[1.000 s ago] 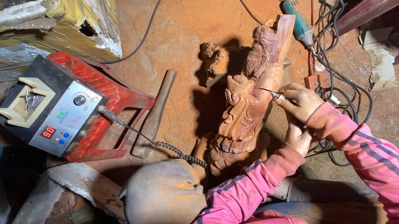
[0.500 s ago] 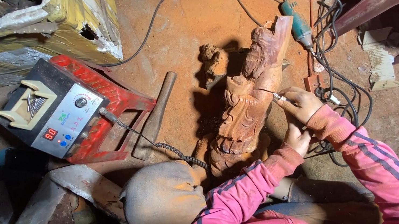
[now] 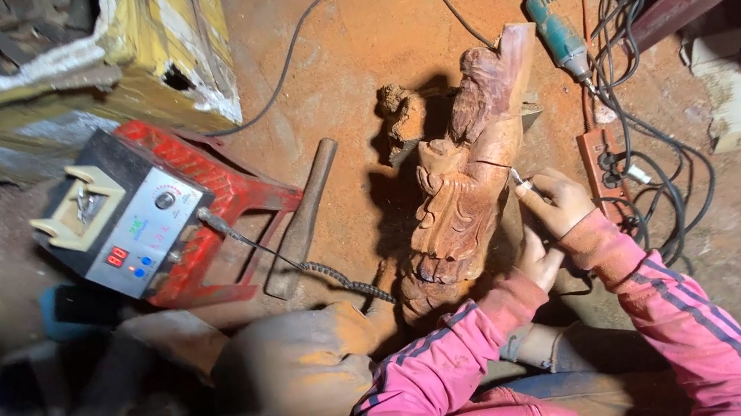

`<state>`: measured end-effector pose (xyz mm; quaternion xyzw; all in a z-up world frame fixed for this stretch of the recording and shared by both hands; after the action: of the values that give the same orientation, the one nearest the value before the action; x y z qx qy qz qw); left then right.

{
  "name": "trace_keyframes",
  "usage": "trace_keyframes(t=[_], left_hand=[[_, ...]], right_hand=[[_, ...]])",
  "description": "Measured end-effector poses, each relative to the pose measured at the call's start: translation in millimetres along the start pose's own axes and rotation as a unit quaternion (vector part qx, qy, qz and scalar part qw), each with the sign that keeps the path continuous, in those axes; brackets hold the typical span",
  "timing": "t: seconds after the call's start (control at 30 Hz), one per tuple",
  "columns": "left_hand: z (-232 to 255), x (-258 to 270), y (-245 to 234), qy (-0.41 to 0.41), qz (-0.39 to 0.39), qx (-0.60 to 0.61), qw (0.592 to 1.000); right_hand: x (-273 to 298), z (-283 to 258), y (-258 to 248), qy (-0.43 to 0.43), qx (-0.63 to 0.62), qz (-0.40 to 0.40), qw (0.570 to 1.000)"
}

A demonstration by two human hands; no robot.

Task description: Using a handheld rotary tool to carve fine details into a wooden statue while sitting on the floor

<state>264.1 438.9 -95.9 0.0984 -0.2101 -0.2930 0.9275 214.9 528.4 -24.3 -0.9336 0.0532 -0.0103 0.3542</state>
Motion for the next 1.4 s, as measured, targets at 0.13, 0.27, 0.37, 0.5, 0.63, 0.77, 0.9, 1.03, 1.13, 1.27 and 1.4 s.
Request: trace_keyframes(t=[0.13, 0.27, 0.37, 0.5, 0.63, 0.77, 0.9, 1.03, 1.13, 1.27, 1.4], left_hand=[[-48.2, -6.1, -31.4, 0.01, 0.028, -0.12, 0.992], [0.1, -3.6, -42.2, 0.065, 0.036, -0.175, 0.982], [52.7, 9.0, -29.1, 0.078, 0.026, -0.214, 0.973], [41.3, 5.3, -25.7, 0.079, 0.007, -0.236, 0.968], [26.5, 2.7, -29.2, 0.043, -0.005, -0.273, 0.961], [-1.5, 4.8, -40.9, -0.009, -0.049, -0.246, 0.968], [-22.4, 30.8, -48.8, -0.023, -0.074, -0.252, 0.965], [-44.4, 64.7, -66.6, -0.061, -0.049, -0.271, 0.959], [-55.4, 90.0, -87.8, -0.115, -0.04, -0.194, 0.973], [-68.4, 121.3, -122.8, -0.141, -0.024, -0.139, 0.98], [-77.6, 150.4, -155.7, -0.181, -0.008, -0.133, 0.974]], right_hand=[[6.1, 8.4, 16.3, -0.009, -0.031, 0.073, 0.997], [6.4, 16.0, 26.0, -0.003, -0.043, 0.126, 0.991], [6.4, 25.1, 32.3, 0.002, -0.041, 0.139, 0.989], [8.3, 42.2, 43.1, 0.005, -0.047, 0.149, 0.988], [11.7, 56.2, 52.5, 0.004, -0.037, 0.183, 0.982], [19.1, 66.4, 63.6, 0.008, -0.056, 0.213, 0.975], [57.7, 57.7, 71.4, 0.05, -0.099, 0.233, 0.966], [95.9, 49.3, 88.7, 0.149, -0.184, 0.217, 0.947], [116.1, 54.7, 120.1, 0.143, -0.215, 0.215, 0.942], [147.1, 42.7, 167.6, 0.245, -0.282, 0.109, 0.921], [153.5, 51.0, 220.4, 0.315, -0.36, 0.048, 0.877]])
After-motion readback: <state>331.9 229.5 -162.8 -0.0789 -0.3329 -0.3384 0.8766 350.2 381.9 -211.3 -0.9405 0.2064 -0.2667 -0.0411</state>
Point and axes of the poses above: each hand's wrist, its own x-axis away from the middle knuckle, its own y-axis out of the palm, z = x × y, the point moved 7 cm from there along -x, towards the middle knuckle, and after that the axes turned 9 degrees about -y, right-handed, at the moved point
